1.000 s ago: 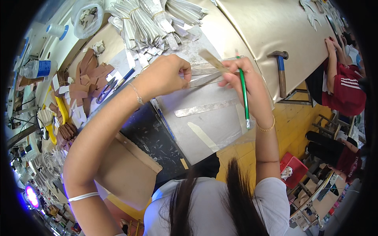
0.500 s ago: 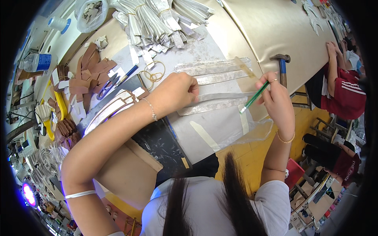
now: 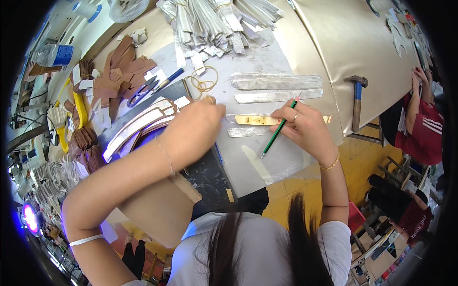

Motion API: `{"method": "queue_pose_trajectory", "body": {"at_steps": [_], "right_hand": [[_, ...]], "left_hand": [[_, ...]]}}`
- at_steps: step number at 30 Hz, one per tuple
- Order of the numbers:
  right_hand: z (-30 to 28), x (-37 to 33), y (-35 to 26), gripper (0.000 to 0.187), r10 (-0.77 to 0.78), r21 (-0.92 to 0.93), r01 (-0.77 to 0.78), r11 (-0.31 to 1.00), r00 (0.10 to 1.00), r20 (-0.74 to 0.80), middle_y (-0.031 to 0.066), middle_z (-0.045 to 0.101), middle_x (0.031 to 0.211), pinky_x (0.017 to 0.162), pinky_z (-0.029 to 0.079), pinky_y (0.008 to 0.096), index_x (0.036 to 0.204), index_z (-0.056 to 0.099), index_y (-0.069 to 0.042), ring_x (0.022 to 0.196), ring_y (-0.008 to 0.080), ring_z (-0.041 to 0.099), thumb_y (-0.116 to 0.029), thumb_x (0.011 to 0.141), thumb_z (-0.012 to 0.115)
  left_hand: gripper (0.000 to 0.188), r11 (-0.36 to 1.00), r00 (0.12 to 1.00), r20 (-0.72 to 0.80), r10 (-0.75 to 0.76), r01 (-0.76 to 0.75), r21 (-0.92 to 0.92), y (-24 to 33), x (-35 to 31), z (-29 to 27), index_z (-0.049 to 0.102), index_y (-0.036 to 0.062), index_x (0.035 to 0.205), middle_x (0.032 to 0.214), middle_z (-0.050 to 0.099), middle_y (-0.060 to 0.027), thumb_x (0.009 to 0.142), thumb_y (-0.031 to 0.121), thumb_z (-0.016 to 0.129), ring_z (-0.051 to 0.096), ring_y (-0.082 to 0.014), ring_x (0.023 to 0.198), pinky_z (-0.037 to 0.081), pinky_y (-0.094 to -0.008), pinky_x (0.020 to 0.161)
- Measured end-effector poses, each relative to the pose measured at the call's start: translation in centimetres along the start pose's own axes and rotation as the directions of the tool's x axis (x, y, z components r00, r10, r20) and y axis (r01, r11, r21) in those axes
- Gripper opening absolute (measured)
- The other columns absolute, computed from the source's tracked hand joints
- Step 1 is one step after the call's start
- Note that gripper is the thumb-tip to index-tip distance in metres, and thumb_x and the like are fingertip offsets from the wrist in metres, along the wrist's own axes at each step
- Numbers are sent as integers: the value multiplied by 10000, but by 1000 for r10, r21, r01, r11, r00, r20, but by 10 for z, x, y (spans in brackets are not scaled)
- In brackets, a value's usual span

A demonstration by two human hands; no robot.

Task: The person measures and marks a strip of light-colored fabric using a ruler and pencil, then wraps the strip around a cylindrical cardboard form to check fit. The person repeats this process with several fabric strips, adjusting and marking each one before placing them on the table.

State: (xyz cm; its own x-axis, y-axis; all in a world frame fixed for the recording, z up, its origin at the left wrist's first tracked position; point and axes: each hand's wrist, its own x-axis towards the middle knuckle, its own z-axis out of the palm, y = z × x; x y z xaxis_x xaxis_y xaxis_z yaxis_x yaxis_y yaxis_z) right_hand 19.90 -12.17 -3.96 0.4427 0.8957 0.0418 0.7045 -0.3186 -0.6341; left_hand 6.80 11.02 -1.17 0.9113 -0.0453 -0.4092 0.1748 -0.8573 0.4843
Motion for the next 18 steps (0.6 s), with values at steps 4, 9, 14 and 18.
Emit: {"method": "queue_pose_trajectory", "body": {"at_steps": [4, 9, 14, 18], "right_hand": [[9, 7, 1, 215, -41, -30, 41, 999, 999, 9, 67, 612, 790, 599, 486, 323, 878, 679, -63, 658, 216, 610, -193, 750, 794], [16, 15, 2, 214, -44, -35, 46, 998, 998, 44, 65, 613, 786, 601, 489, 333, 872, 680, -61, 655, 222, 620, -195, 749, 793], [19, 13, 0, 202, -33, -41, 34, 999, 999, 25, 65, 612, 784, 598, 493, 331, 861, 682, -60, 661, 224, 627, -184, 747, 793], [20, 15, -2, 192, -39, -55, 41, 998, 999, 28, 61, 610, 781, 588, 492, 324, 853, 678, -62, 661, 223, 627, -166, 740, 793]], "left_hand": [[339, 975, 979, 38, 200, -203, 93, 14, -33, 17, 620, 9, 1093, 1284, 530, -211, 798, 149, 713, 551, -357, 1149, 462, -400, 969], [462, 954, 965, 0, 262, -259, 151, 24, -41, 46, 579, 41, 1220, 1427, 421, -218, 805, 191, 715, 433, -355, 1318, 373, -403, 1089], [529, 948, 963, -7, 270, -265, 174, 26, -39, 46, 538, 58, 1288, 1469, 364, -233, 809, 200, 711, 386, -364, 1355, 330, -413, 1122], [540, 947, 965, 8, 263, -260, 186, 26, -38, 47, 532, 64, 1290, 1455, 373, -245, 802, 205, 714, 381, -377, 1354, 331, -425, 1119]]}}
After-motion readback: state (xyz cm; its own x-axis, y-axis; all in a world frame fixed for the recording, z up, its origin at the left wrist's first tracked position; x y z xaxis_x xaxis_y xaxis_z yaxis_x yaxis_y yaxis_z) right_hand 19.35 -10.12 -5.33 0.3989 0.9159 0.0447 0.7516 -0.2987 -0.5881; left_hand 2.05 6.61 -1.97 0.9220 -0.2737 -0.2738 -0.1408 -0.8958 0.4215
